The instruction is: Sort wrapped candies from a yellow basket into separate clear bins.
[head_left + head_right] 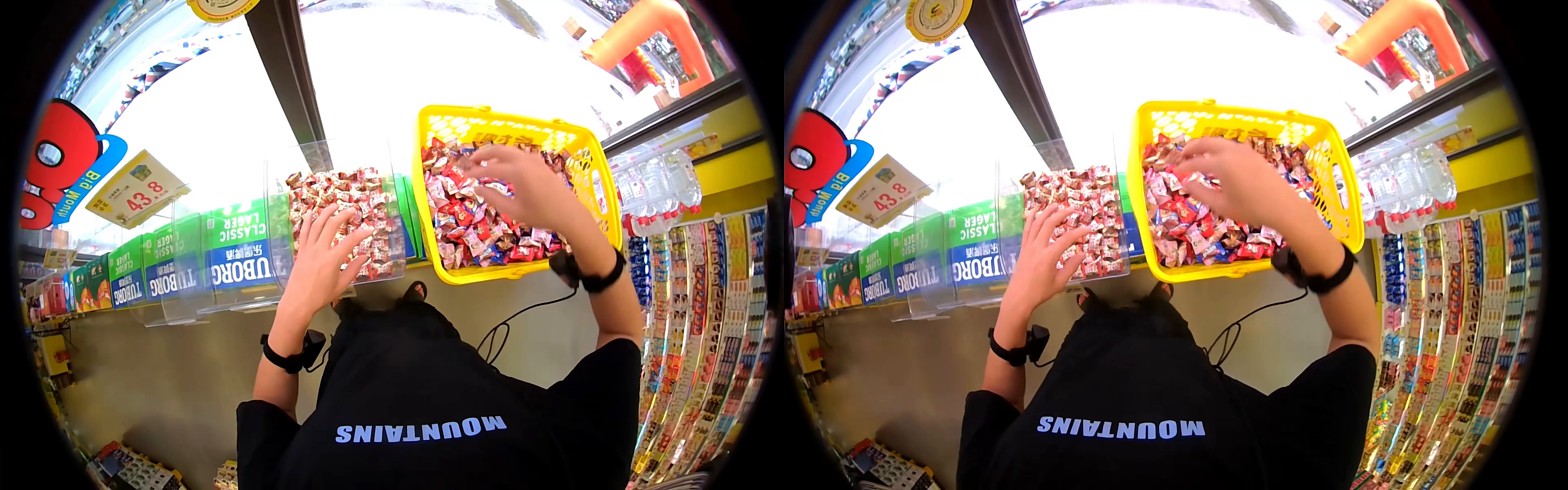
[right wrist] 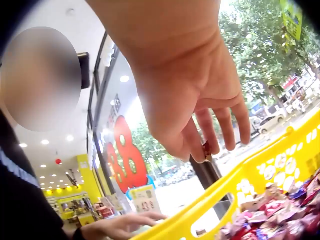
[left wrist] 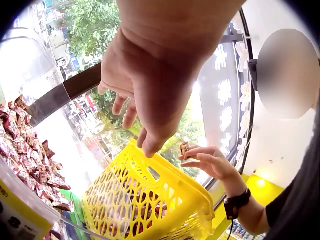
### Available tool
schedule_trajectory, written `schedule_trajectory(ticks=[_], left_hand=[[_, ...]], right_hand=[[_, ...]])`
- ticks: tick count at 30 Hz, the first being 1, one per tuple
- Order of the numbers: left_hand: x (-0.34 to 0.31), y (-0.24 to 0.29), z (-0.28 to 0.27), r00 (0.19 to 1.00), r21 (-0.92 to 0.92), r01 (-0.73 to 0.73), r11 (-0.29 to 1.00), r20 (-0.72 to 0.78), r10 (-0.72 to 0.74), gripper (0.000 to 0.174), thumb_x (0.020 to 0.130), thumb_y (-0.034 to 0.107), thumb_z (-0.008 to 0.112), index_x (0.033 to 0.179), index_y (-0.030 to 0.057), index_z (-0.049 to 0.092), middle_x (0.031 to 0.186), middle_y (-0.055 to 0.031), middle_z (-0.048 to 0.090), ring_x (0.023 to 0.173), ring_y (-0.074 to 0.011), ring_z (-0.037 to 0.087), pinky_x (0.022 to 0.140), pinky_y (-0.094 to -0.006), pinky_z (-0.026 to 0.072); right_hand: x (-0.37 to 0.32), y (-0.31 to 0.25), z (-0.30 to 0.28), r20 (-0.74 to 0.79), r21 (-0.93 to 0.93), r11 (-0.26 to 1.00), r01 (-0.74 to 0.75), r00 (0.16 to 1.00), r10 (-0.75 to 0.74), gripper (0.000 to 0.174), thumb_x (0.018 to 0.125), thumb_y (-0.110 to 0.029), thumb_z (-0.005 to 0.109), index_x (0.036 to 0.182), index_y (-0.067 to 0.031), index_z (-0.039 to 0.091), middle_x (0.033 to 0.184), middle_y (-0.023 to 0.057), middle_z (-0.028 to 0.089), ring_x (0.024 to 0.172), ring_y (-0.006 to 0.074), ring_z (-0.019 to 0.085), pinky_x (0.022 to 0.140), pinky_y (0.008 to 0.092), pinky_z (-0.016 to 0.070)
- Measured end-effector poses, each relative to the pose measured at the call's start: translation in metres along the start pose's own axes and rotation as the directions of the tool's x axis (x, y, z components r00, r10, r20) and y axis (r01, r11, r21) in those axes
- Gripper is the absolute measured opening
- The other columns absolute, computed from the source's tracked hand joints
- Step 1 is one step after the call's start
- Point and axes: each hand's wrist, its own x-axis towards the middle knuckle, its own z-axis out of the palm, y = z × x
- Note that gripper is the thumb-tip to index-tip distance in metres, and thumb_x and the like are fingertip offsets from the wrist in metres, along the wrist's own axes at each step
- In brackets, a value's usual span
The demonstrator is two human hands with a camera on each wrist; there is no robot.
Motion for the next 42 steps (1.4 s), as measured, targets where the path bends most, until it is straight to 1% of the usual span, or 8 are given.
schedule_trajectory(ticks=[2, 5, 8, 12, 25, 29, 33, 42], left_hand=[[0.011, 0.01, -0.006, 0.998, -0.049, -0.029, 0.998, -0.06, 0.026, 0.045, 0.091, 0.025, 0.084, 0.134, 0.0194, 0.072, 0.152, -0.01, 0.058, 0.15, -0.0384, 0.046, 0.129, -0.0626, 0.0291], [0.022, 0.024, -0.011, 0.995, -0.164, -0.09, 0.982, -0.065, 0.081, 0.048, 0.087, 0.03, 0.088, 0.131, 0.0196, 0.074, 0.15, -0.0099, 0.06, 0.147, -0.0382, 0.05, 0.127, -0.0634, 0.0319], [0.029, 0.034, -0.011, 0.983, -0.252, -0.185, 0.95, -0.061, 0.175, 0.052, 0.081, 0.035, 0.092, 0.128, 0.0203, 0.076, 0.148, -0.0095, 0.061, 0.145, -0.0375, 0.052, 0.125, -0.0644, 0.0339], [0.033, 0.041, -0.006, 0.959, -0.174, -0.272, 0.946, -0.126, 0.252, 0.042, 0.073, 0.022, 0.095, 0.112, 0.02, 0.082, 0.139, -0.0041, 0.07, 0.141, -0.0345, 0.056, 0.125, -0.0634, 0.0361], [0.031, 0.017, 0.005, 0.961, -0.069, -0.183, 0.981, -0.222, 0.163, 0.024, 0.073, 0.02, 0.094, 0.096, 0.0203, 0.084, 0.128, -0.0012, 0.073, 0.133, -0.0325, 0.061, 0.121, -0.0633, 0.0394], [0.018, -0.017, 0.024, 0.995, -0.127, -0.055, 0.99, -0.092, 0.044, 0.016, 0.075, 0.023, 0.094, 0.086, 0.015, 0.084, 0.133, -0.0023, 0.07, 0.14, -0.033, 0.055, 0.124, -0.0648, 0.0345], [0.003, -0.042, 0.056, 0.971, 0.043, 0.028, 0.999, 0.236, -0.038, 0.02, 0.082, 0.037, 0.089, 0.085, 0.0172, 0.086, 0.146, -0.0037, 0.061, 0.152, -0.0343, 0.041, 0.129, -0.0714, 0.0162], [0.016, -0.041, 0.087, 0.929, 0.124, -0.03, 0.992, 0.371, -0.018, 0.018, 0.087, 0.036, 0.082, 0.087, 0.0181, 0.086, 0.147, -0.0082, 0.062, 0.153, -0.0364, 0.04, 0.127, -0.0756, 0.0139]], right_hand=[[-0.02, -0.033, 0.015, -0.065, 0.064, 0.993, 0.101, 0.993, -0.097, 0.021, 0.094, -0.016, 0.077, 0.111, -0.0038, 0.079, 0.118, 0.0114, 0.072, 0.11, 0.0326, 0.072, 0.099, 0.0451, 0.0579], [-0.04, -0.064, 0.043, -0.067, -0.089, 0.962, 0.259, 0.962, -0.266, 0.023, 0.088, -0.013, 0.078, 0.108, -0.0015, 0.075, 0.122, 0.0094, 0.066, 0.121, 0.0304, 0.064, 0.106, 0.0473, 0.0525], [-0.05, -0.083, 0.066, -0.08, -0.09, 0.962, 0.259, 0.961, -0.266, 0.026, 0.086, -0.015, 0.079, 0.107, -0.002, 0.076, 0.124, 0.0114, 0.065, 0.125, 0.03, 0.062, 0.109, 0.0477, 0.0506], [-0.053, -0.091, 0.087, -0.1, -0.104, 0.961, 0.254, 0.959, -0.264, 0.027, 0.087, -0.017, 0.079, 0.108, -0.0009, 0.075, 0.127, 0.0121, 0.064, 0.128, 0.0298, 0.06, 0.111, 0.0487, 0.0495], [-0.041, -0.08, 0.11, -0.338, -0.035, 0.999, 0.036, 0.94, -0.046, 0.026, 0.082, -0.01, 0.084, 0.104, -0.0063, 0.071, 0.138, 0.0151, 0.065, 0.131, 0.0372, 0.062, 0.109, 0.0492, 0.0527], [-0.041, -0.071, 0.12, -0.349, -0.054, 0.999, 0.009, 0.937, -0.027, 0.028, 0.081, -0.007, 0.085, 0.105, -0.007, 0.072, 0.142, 0.0159, 0.064, 0.133, 0.039, 0.062, 0.11, 0.0493, 0.0532], [-0.039, -0.071, 0.121, -0.375, -0.029, 1.0, -0.007, 0.927, -0.004, 0.026, 0.081, -0.007, 0.084, 0.105, -0.0062, 0.072, 0.143, 0.0177, 0.062, 0.135, 0.0398, 0.061, 0.113, 0.0499, 0.0519], [-0.039, -0.067, 0.125, -0.39, 0.014, 1.0, 0.002, 0.921, 0.003, 0.024, 0.086, -0.012, 0.08, 0.105, -0.0037, 0.068, 0.142, 0.0214, 0.06, 0.137, 0.042, 0.058, 0.115, 0.0509, 0.0489]])
